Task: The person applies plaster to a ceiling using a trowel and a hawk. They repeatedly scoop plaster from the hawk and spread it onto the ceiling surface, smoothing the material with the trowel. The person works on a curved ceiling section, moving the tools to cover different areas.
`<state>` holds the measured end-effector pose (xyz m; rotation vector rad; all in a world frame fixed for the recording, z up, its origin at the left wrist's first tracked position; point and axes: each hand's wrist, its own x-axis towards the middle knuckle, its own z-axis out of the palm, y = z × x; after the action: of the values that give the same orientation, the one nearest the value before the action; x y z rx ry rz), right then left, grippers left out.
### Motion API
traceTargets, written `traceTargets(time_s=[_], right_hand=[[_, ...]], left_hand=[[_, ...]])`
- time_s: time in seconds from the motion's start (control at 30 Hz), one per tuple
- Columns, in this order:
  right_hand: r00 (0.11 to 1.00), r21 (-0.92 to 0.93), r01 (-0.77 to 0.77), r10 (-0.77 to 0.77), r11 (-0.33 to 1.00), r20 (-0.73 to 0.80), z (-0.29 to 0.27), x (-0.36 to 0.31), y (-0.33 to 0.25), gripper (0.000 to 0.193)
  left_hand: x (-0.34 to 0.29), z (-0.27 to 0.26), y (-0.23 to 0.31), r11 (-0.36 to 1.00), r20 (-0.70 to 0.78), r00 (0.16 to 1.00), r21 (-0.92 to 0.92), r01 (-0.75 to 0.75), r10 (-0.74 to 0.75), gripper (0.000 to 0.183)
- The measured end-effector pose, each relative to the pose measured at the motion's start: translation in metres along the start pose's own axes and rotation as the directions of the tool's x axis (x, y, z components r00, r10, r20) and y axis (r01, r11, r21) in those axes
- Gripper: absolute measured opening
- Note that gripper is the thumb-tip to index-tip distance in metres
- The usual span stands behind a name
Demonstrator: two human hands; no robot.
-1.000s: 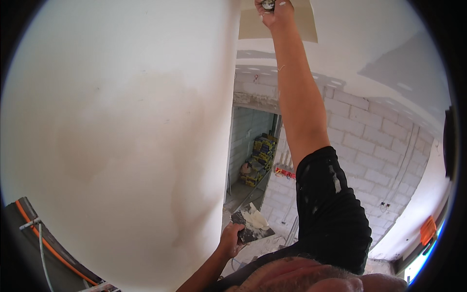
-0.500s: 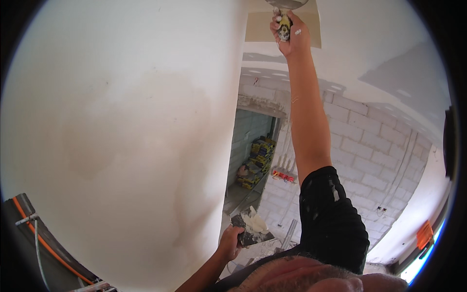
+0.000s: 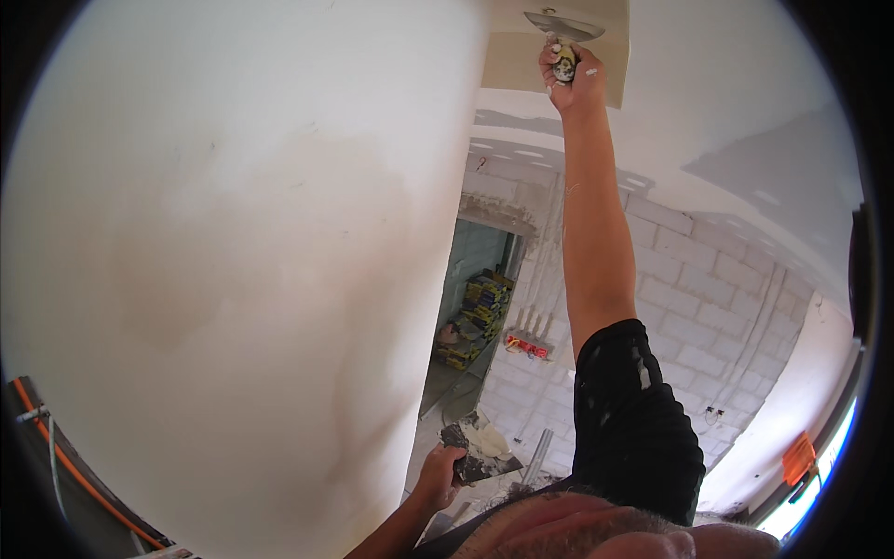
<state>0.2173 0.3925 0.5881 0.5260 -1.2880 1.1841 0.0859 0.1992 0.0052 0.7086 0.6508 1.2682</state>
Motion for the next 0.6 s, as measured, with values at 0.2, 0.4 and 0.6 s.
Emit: traceTargets(time_s=[0.2,0.4,0.6], right_hand=[[1.0,0.112,0.016,-0.016,0.994,-0.005,0.0,0.013,-0.01,0.026],[1.0,0.173,0.003,-0.006,0.985,0.016,0.0,0.022,-0.02,0.029],[0.999,0.251,-0.019,0.025,0.968,-0.021,0.003,0.024,-0.031,0.029]], left_hand=[[0.013,-0.01,-0.014,0.982,0.042,0.999,-0.187,0.039,-0.031,0.023],[0.014,-0.009,-0.017,0.969,0.02,0.999,-0.246,0.03,-0.026,0.022],[0.016,-0.014,-0.026,0.99,0.027,0.99,0.011,-0.14,0.139,0.022]])
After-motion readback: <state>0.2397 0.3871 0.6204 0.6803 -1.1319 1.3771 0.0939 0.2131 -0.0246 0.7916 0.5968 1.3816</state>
